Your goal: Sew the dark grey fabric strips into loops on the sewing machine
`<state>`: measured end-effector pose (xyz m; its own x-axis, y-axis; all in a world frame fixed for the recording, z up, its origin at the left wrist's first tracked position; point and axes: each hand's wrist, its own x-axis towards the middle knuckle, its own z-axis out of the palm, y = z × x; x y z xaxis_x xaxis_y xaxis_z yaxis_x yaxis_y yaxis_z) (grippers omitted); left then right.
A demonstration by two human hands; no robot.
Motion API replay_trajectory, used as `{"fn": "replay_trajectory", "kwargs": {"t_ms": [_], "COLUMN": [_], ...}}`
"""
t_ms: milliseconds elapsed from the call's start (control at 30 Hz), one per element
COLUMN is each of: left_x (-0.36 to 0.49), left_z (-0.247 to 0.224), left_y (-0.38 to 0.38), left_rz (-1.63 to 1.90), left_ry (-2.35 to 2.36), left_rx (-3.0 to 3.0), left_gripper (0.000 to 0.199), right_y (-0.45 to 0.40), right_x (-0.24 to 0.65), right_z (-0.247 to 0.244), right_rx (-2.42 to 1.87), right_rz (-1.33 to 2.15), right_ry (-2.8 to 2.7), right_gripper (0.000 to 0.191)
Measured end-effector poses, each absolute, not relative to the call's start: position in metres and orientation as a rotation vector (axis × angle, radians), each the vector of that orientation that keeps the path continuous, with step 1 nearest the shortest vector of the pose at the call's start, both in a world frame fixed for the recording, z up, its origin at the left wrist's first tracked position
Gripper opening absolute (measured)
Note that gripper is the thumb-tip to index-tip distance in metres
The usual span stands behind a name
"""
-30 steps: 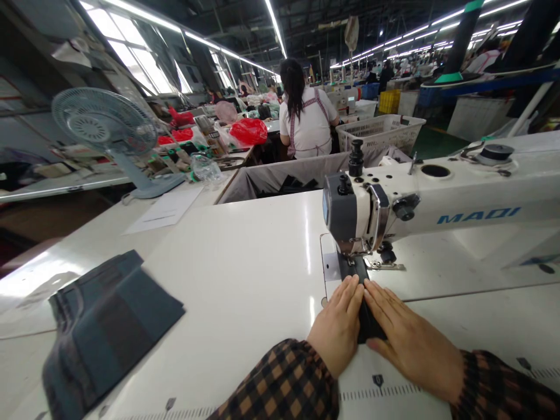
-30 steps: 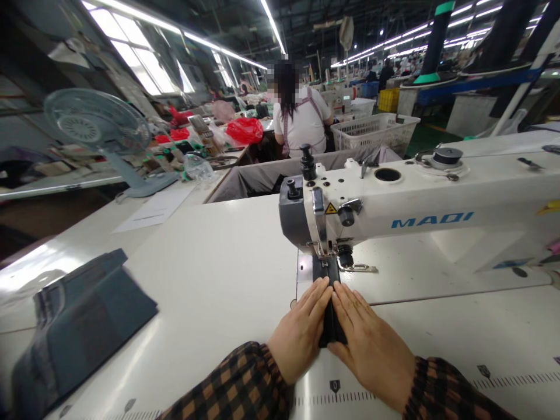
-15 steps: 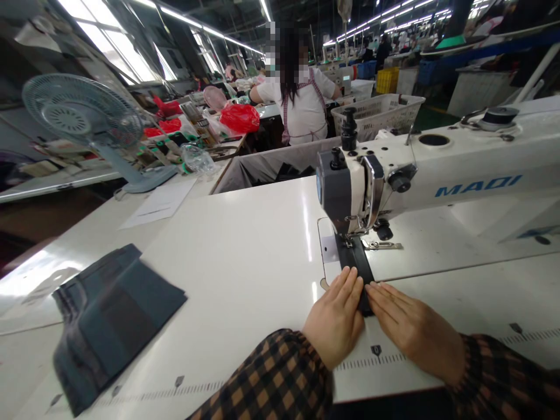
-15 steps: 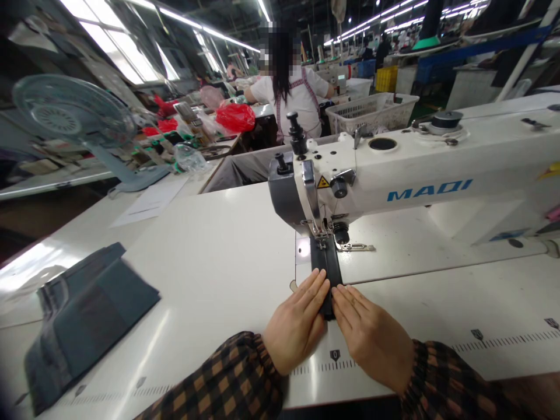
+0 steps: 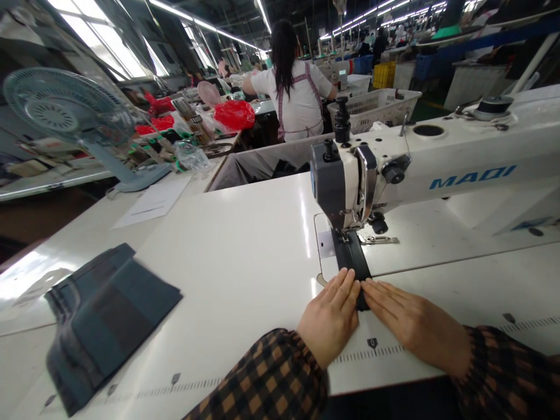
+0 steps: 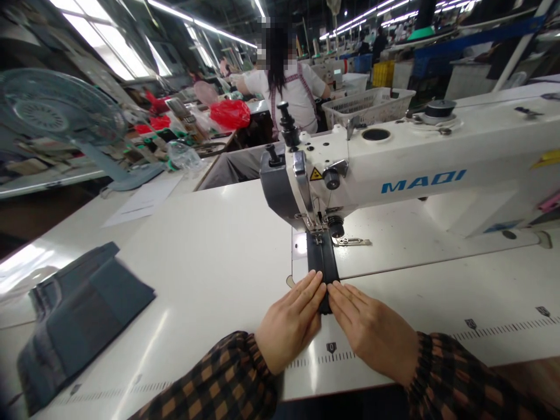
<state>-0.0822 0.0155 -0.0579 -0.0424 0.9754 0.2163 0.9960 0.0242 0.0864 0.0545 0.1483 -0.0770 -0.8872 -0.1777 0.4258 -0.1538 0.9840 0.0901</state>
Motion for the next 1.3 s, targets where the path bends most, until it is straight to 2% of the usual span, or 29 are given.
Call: {"fn": "replay_trajectory", "kwargs": {"t_ms": [233, 500, 667, 833, 1300], "left_x": [-0.085, -0.099, -0.104, -0.109, -0.138], "left_z": [-0.05, -0.048, -0.047, -0.048, -0.057], "left_y": [0.013, 0.031, 0.038, 0.032, 0.044], "left_rz": [-0.331, -0.547, -0.388, -0.355, -0.608], "left_ry": [-2.159, -2.321, -2.286, -2.238, -2.191], "left_rx": [-2.151, -2.003, -2.034, -2.136, -2.094], "left_gripper": [0.039, 0.022, 0.036, 0.033, 0.027], "right_y": [0.159, 0.152, 0.15, 0.153, 0.19], "right_x": [0.052, 0.046, 0.045, 0.039, 0.002], "right_z": [-0.077, -0.072, -0.074, -0.076, -0.083], "right_rx": [0.231, 0.179, 0.19, 0.203, 0.127], "right_rz": [0.106, 0.084, 0.064, 0.107, 0.202], "right_ry": [-2.697, -2.716, -2.651, -2.592, -2.612], "right_gripper": [0.036, 0.037, 0.037, 0.036, 0.034]}}
